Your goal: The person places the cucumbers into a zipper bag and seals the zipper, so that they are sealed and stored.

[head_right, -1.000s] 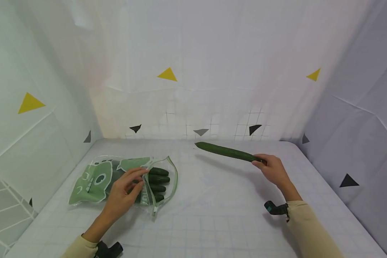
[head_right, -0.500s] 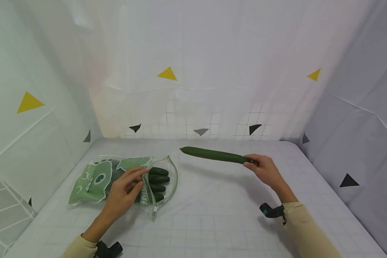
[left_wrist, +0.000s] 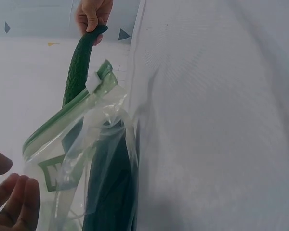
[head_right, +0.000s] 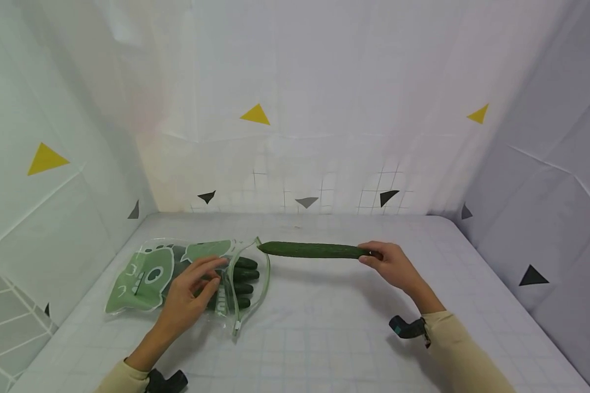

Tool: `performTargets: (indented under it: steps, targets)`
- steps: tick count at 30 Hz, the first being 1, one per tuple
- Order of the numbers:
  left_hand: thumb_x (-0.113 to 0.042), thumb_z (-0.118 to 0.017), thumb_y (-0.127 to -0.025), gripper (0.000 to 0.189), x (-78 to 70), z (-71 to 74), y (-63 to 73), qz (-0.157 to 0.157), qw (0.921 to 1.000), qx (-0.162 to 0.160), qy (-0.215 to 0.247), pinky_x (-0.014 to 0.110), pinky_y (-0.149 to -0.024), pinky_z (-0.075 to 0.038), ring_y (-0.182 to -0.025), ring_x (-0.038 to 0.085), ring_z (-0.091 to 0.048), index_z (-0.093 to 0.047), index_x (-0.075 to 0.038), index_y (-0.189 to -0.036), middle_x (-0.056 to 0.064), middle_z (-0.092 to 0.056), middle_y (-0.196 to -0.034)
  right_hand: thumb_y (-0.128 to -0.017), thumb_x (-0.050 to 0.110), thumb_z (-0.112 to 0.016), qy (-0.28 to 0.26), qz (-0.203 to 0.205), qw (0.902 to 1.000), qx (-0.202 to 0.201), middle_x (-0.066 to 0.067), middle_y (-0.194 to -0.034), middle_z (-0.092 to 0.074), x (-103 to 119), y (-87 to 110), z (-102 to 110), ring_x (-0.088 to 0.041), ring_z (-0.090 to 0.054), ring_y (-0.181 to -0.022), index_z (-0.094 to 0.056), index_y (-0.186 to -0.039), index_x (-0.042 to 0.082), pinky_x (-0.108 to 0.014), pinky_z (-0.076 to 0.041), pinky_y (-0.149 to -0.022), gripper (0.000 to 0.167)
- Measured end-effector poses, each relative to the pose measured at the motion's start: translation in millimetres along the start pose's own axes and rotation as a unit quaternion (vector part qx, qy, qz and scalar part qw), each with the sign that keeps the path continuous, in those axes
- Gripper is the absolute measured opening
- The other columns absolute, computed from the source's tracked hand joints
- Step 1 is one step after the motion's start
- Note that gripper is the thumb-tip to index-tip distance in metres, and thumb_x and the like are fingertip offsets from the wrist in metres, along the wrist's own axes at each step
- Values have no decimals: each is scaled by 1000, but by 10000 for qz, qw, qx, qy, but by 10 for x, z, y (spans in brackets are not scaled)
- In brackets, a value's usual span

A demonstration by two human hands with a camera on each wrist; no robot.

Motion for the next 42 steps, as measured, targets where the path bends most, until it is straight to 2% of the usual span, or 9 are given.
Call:
performTargets:
  steps: [7,10,14,16,18,21,28,35,42]
  targets:
    - [-12,-80,-93,43,-42,-41,9,-9,9947,138,-1022,25,-54,-42,-64,9,-45,-69,-12,-135,-3,-54,-92,-100,13,-72,4,120,9999,87,-7,-98,-68,41,1,-54,-20,-52,-76,-71,-126,-2,-31,-45,-59,30]
    - [-31,-86,-88,55,-72,-82,18,331,9868,149,-1575,25,-52,-38,-63,9,-42,-67,-11,-136,-3,-53,-88,-100,13,-72,-66,151,9998,106,-7,-98,-69,55,-7,-87,-19,-52,-75,-71,-126,-2,-30,-45,-60,30]
    - [-56,-87,-80,82,-105,-143,42,1004,9687,199,-2259,26,-45,-34,-58,8,-39,-59,-8,-142,-4,-52,-87,-99,12,-73,-105,125,9998,128,-5,-96,-68,67,-31,-141,-20,-52,-75,-72,-125,-2,-30,-45,-60,29]
    - [-59,-86,-79,88,-110,-165,55,1246,9608,233,-2465,27,-43,-33,-54,8,-38,-55,-8,-144,-4,-53,-87,-99,12,-73,-94,106,9998,155,-5,-94,-67,77,-40,-170,-20,-52,-74,-72,-125,-2,-31,-44,-59,29]
    - [-56,-86,-81,86,-105,-181,63,1353,9571,224,-2551,28,-43,-34,-53,8,-38,-54,-8,-145,-4,-53,-87,-99,12,-73,-83,88,9997,204,-6,-93,-66,84,-45,-198,-20,-51,-73,-71,-125,-2,-31,-44,-58,30]
    - [-40,-86,-84,74,-92,-194,70,1320,9592,179,-2494,29,-45,-36,-54,9,-40,-56,-7,-143,-3,-55,-88,-100,12,-72,-45,85,9996,260,-6,-93,-66,92,-50,-237,-20,-51,-72,-71,-126,-2,-31,-44,-57,30]
    - [-9,-77,-84,56,-91,-196,68,1026,9720,46,-2113,29,-54,-42,-62,5,-46,-60,-1,-137,-4,-58,-90,-99,12,-72,-95,139,9995,252,-4,-94,-65,123,-83,-314,-20,-51,-73,-72,-124,-2,-31,-43,-58,28]
    - [4,-71,-81,51,-80,-188,49,1048,9822,-81,-1556,30,-60,-49,-68,5,-54,-66,3,-131,-3,-59,-88,-99,13,-73,-261,108,9993,251,-3,-89,-63,145,-113,-415,-20,-49,-71,-71,-126,-3,-31,-42,-57,31]
    - [4,-66,-85,44,-70,-177,44,1055,9889,-201,-1030,28,-61,-53,-71,9,-58,-67,4,-129,4,-62,-88,-99,14,-73,-411,115,9988,221,-5,-85,-62,193,-143,-541,-20,-49,-71,-72,-125,-4,-30,-41,-58,31]
Point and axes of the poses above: each hand's wrist, its own y-axis away from the middle knuckle, its own z-axis out of the back of the hand, x = y × z, the point moved 2 cm from there along -y, towards the middle knuckle
